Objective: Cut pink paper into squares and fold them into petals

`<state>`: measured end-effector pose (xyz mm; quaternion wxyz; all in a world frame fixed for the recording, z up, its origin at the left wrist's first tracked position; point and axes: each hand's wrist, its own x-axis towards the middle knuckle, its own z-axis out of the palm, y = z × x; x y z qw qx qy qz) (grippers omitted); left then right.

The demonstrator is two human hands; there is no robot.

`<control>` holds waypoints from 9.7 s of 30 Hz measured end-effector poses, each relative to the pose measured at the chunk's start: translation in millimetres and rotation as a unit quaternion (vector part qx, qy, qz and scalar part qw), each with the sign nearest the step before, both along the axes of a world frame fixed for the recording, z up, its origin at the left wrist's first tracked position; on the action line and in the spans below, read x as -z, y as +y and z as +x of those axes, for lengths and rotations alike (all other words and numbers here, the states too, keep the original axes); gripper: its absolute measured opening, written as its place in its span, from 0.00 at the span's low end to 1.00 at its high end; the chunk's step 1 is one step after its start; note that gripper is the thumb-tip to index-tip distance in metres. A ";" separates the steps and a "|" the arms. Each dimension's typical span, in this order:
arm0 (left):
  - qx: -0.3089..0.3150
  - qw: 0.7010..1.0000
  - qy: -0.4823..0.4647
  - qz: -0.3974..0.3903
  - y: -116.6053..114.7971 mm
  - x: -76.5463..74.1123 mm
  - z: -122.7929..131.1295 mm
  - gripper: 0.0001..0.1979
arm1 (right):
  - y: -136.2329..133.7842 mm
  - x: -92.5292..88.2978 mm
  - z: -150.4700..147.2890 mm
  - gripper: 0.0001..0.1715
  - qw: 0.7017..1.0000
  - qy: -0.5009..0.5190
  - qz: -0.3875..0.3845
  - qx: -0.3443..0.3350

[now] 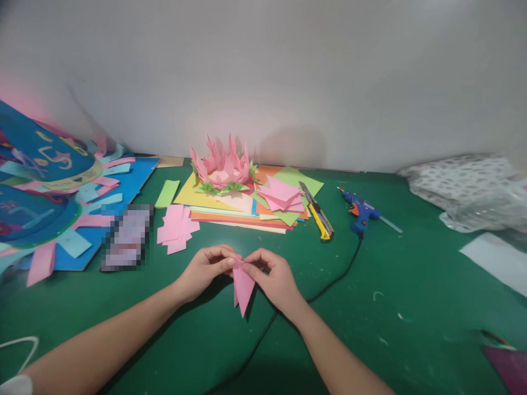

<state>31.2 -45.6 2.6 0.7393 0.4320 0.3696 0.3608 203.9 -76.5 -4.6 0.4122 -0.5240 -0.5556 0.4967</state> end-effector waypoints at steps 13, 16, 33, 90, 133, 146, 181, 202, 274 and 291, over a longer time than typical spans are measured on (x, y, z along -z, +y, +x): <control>-0.028 0.997 0.070 0.018 -4.3 2.4 2.8 0.12 | -2.2 -1.4 -0.9 0.09 0.999 -0.018 0.026 -0.017; -0.026 0.997 0.071 0.012 -4.5 2.4 3.1 0.13 | -2.5 -1.5 -1.1 0.10 0.999 -0.027 0.026 -0.017; -0.037 0.997 0.067 -0.013 -3.0 2.9 3.9 0.13 | -1.6 -0.2 -0.4 0.10 0.999 -0.023 0.025 0.005; -0.068 0.995 0.067 0.022 -1.0 7.0 2.1 0.22 | -2.3 6.6 -2.9 0.17 0.994 0.036 0.091 0.050; -0.034 0.976 0.186 0.107 -5.6 8.5 4.7 0.07 | -1.9 2.8 -0.5 0.07 0.997 0.002 0.068 0.046; -0.034 0.963 0.209 0.167 -5.2 4.4 2.5 0.08 | -4.9 6.3 -3.3 0.07 0.963 -0.143 0.208 0.096; -0.024 0.982 0.151 0.115 -7.0 20.0 2.8 0.15 | -6.6 0.0 -9.0 0.04 0.900 -0.276 0.324 0.091; 0.003 0.986 0.121 0.113 -7.2 23.5 5.0 0.18 | -5.9 4.7 -8.5 0.03 0.896 -0.310 0.308 0.084; -0.043 0.996 0.029 0.071 -5.9 14.3 6.0 0.24 | -1.0 -1.9 8.0 0.12 0.937 -0.204 0.282 0.024; -0.010 0.995 0.063 0.073 -12.8 14.4 7.9 0.23 | 2.0 -1.3 6.0 0.06 0.981 -0.138 0.138 -0.002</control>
